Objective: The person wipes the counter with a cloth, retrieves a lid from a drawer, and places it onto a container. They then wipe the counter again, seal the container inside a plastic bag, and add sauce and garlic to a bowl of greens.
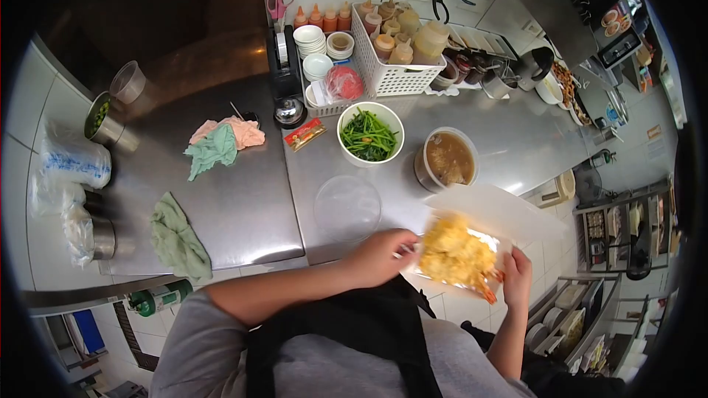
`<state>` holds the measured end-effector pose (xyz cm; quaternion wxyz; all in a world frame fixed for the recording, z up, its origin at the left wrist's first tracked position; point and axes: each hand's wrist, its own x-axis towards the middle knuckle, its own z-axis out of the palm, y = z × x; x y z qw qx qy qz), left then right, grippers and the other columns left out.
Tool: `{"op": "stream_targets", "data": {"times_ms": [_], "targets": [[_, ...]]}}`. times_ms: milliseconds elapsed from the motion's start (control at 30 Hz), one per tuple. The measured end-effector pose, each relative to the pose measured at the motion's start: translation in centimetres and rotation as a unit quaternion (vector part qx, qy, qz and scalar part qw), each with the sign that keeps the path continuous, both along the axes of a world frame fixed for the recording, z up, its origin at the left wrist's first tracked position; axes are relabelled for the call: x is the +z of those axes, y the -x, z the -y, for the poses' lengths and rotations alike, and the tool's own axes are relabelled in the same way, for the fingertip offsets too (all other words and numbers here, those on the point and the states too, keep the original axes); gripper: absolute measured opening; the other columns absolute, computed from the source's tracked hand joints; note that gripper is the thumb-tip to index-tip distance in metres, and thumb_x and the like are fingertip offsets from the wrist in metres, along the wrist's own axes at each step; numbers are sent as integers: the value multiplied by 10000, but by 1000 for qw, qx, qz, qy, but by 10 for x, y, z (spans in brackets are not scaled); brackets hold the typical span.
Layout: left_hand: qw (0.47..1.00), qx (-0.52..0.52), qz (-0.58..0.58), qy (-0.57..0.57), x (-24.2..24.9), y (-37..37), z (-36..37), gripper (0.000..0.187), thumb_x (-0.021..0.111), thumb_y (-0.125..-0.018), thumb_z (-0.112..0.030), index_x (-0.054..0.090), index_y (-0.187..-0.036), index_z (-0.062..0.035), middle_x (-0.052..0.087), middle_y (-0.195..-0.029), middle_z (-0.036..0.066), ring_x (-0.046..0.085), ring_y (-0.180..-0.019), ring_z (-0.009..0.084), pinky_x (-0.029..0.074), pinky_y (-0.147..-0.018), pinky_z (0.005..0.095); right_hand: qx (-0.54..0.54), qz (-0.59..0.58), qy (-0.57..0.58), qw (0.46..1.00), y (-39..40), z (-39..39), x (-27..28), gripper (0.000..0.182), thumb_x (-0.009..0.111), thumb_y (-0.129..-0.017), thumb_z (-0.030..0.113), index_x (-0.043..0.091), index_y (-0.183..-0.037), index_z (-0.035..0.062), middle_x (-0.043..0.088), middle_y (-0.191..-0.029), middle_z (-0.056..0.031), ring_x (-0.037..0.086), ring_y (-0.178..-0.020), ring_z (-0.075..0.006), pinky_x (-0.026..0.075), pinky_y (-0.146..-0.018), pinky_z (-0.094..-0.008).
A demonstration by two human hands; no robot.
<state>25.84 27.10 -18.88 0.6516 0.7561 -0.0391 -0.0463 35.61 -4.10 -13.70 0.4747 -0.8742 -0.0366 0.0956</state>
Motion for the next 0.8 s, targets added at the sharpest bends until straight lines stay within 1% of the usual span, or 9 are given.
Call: {"op": "stream_targets", "data": {"times_ms": [33,100,133,200,333,500,633,700,800], "targets": [[998,-30,42,18,-10,-11,23,442,658,-933,-191,497,-1282,29,570,-1254,200,676,-954,206,559,-787,324,-21,7,-3,1000,0,21,-3,270,453,-950,71,645,-1072,-74,656,-852,-41,560,-723,-78,457,-649,-241],[989,-129,-25,69,-19,-37,60,657,618,-965,-272,298,-1464,10,390,-1447,225,643,-1057,239,557,-820,324,-31,18,-5,999,-7,62,-14,276,449,-954,75,642,-1080,-78,662,-862,-49,576,-734,-83,466,-659,-241],[990,-119,-21,70,-22,-54,74,657,618,-965,-272,298,-1464,10,390,-1447,225,643,-1057,239,557,-820,324,-71,-4,-44,997,-14,83,-29,278,449,-957,82,640,-1084,-77,667,-871,-58,594,-740,-92,477,-661,-243],[947,-212,-197,138,-25,-83,101,806,569,-988,-350,84,-1547,-32,312,-1511,237,619,-1118,269,531,-896,345,-101,-28,-79,991,-36,119,-58,281,450,-960,88,638,-1087,-77,673,-879,-67,612,-746,-100,489,-664,-245],[959,-197,-110,174,-39,-125,143,913,538,-996,-393,-124,-1541,-81,91,-1601,232,490,-1297,327,380,-1101,396,-139,-74,-97,983,-102,166,-109,275,450,-965,117,627,-1073,-63,673,-878,-83,637,-688,-129,490,-543,-264],[979,-185,-45,77,-29,-127,137,889,537,-995,-389,-94,-1551,-101,86,-1608,209,405,-1373,325,353,-1127,401,-129,-80,-85,985,-189,180,-143,244,435,-954,114,620,-1012,-34,658,-846,-81,624,-592,-147,486,-476,-268],[984,-149,-83,52,-31,-82,91,730,541,-1006,-312,112,-1564,-119,242,-1576,183,443,-1346,302,402,-1092,397,-114,-105,-127,980,-250,162,-165,258,460,-992,192,622,-1065,5,665,-798,-72,638,-584,-145,525,-460,-266],[989,-63,-112,78,-44,-47,68,595,543,-1011,-251,283,-1527,-109,392,-1508,156,499,-1299,257,433,-1060,360,-71,-127,-58,988,-274,156,-161,273,472,-994,253,600,-1098,35,664,-841,-78,652,-587,-180,527,-464,-287],[983,112,-137,48,-40,16,35,458,574,-991,-173,466,-1428,-91,561,-1360,109,583,-1167,193,469,-1000,320,2,-46,197,979,-316,151,-133,325,499,-987,286,654,-971,1,665,-762,-125,663,-610,-197,511,-471,-319]]}}
